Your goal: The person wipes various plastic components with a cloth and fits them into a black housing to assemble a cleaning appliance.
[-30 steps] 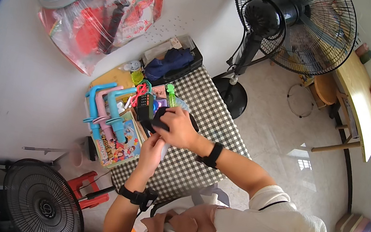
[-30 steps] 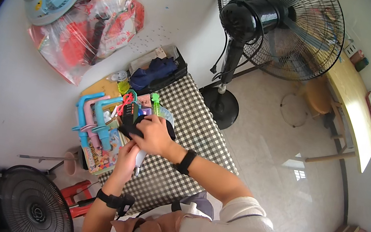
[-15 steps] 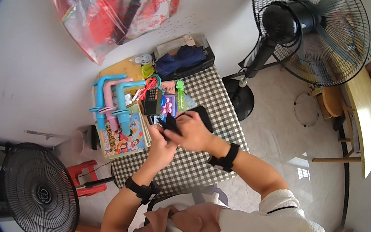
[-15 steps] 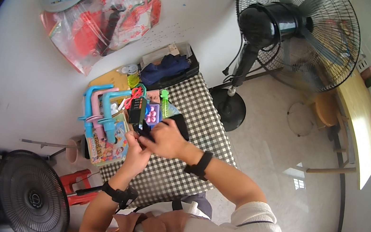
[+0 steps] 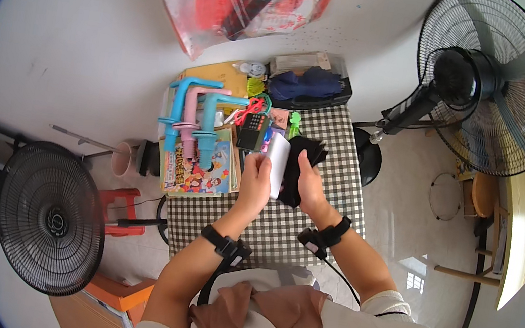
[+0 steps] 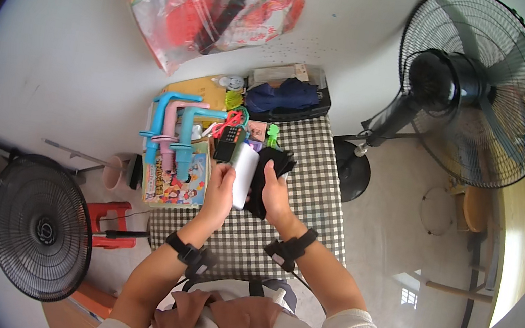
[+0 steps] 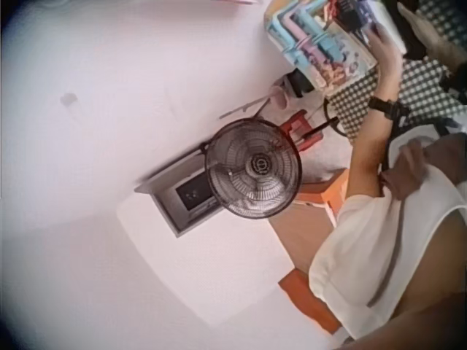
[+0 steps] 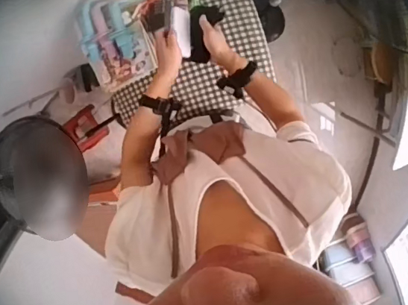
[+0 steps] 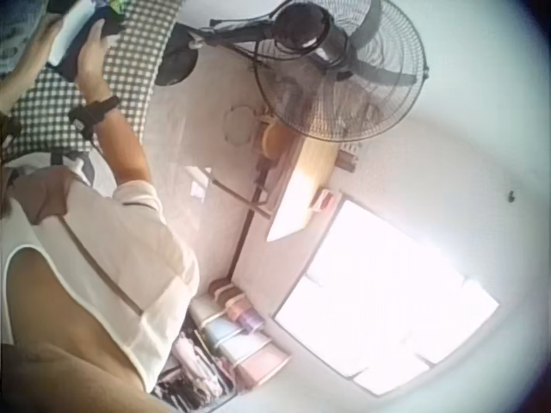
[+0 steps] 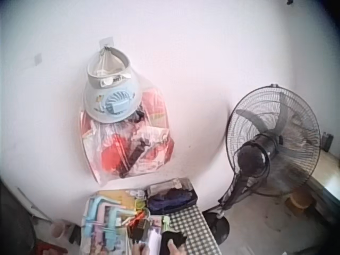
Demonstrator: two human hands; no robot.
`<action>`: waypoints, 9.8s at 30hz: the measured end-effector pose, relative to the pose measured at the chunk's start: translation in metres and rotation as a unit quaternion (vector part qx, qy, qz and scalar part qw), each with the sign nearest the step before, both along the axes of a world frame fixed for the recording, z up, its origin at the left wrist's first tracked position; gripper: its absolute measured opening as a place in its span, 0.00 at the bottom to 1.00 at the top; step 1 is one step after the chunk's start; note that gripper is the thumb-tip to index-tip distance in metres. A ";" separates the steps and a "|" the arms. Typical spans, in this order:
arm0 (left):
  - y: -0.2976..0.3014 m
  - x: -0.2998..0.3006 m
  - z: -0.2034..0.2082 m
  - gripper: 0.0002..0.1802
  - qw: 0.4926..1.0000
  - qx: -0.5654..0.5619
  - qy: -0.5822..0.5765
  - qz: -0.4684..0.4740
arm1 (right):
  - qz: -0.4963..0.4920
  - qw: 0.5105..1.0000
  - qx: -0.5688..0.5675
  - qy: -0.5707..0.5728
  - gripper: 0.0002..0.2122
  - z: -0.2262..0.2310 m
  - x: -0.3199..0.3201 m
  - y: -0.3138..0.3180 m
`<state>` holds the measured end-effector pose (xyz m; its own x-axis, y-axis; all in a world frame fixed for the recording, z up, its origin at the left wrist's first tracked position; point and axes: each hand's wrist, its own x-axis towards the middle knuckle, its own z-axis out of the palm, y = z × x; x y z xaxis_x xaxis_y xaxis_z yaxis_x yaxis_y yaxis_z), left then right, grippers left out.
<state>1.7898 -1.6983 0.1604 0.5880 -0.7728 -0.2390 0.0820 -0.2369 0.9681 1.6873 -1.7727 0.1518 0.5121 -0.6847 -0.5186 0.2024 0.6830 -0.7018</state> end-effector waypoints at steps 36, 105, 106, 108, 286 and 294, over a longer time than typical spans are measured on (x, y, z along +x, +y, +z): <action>0.094 0.101 -0.072 0.13 0.923 0.123 0.114 0.346 | 0.183 0.937 -0.123 0.271 0.32 -0.026 0.077 0.053; -0.005 -0.005 0.025 0.28 0.991 0.025 -0.006 -0.130 | -0.014 0.776 -0.620 0.115 0.13 0.021 0.001 -0.013; -0.006 -0.011 0.029 0.30 0.992 0.021 0.046 -0.116 | 0.001 0.839 -0.534 0.103 0.11 0.022 0.005 -0.023; -0.006 -0.021 0.030 0.31 0.994 0.017 0.069 -0.085 | 0.045 0.838 -0.536 0.087 0.10 0.031 0.000 -0.026; -0.102 0.019 -0.049 0.29 0.911 0.158 -0.345 -0.161 | -0.213 0.935 -0.201 0.201 0.15 -0.063 0.003 -0.082; 0.037 0.009 -0.080 0.30 0.948 0.199 -0.218 -0.122 | 0.028 0.921 -0.288 0.260 0.11 -0.072 -0.027 -0.007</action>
<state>1.7991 -1.6609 0.0801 0.5131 -0.7984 -0.3150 -0.4098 -0.5504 0.7274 1.6601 -1.7802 0.0802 0.3404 -0.9028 -0.2628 -0.2879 0.1660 -0.9432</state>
